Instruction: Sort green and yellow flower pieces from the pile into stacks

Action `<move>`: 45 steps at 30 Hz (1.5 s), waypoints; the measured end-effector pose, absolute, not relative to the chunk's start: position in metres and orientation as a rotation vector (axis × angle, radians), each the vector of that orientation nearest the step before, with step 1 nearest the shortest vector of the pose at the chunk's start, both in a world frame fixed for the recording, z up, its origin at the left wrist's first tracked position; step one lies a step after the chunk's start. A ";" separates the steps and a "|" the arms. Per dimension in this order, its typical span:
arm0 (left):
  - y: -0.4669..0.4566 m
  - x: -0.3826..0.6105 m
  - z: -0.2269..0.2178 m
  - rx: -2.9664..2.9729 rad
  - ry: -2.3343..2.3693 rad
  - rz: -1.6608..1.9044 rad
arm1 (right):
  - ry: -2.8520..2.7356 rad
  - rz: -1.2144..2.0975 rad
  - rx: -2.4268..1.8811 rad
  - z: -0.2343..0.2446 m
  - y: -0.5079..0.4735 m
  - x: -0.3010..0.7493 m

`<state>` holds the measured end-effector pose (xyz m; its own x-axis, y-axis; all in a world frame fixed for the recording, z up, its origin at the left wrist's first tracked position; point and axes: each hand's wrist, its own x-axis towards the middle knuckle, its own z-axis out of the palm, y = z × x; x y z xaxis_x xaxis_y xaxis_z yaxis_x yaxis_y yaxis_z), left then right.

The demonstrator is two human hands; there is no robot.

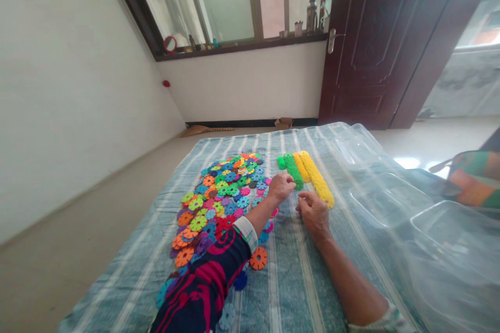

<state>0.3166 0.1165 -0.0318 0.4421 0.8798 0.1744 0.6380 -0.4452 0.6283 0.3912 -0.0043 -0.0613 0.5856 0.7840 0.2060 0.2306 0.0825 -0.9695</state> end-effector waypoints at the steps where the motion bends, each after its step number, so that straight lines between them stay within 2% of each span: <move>1: 0.116 0.317 -0.031 2.222 1.287 0.670 | -0.918 0.509 -1.474 -0.061 -0.005 0.391; 29: 0.090 0.325 -0.025 2.386 1.539 0.455 | -1.004 0.479 -1.553 -0.055 -0.010 0.390; 40: 0.084 0.321 -0.026 2.338 1.505 0.485 | -1.023 0.470 -1.595 -0.059 -0.015 0.394; 45: 0.092 0.289 -0.015 2.444 1.570 0.555 | -0.997 0.533 -1.605 -0.058 -0.016 0.395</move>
<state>0.2894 0.0922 -0.0148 0.3711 0.9045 0.2101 0.8358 -0.4239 0.3488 0.3945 -0.0158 -0.0580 0.5414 0.8249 0.1626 0.3233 -0.0257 -0.9459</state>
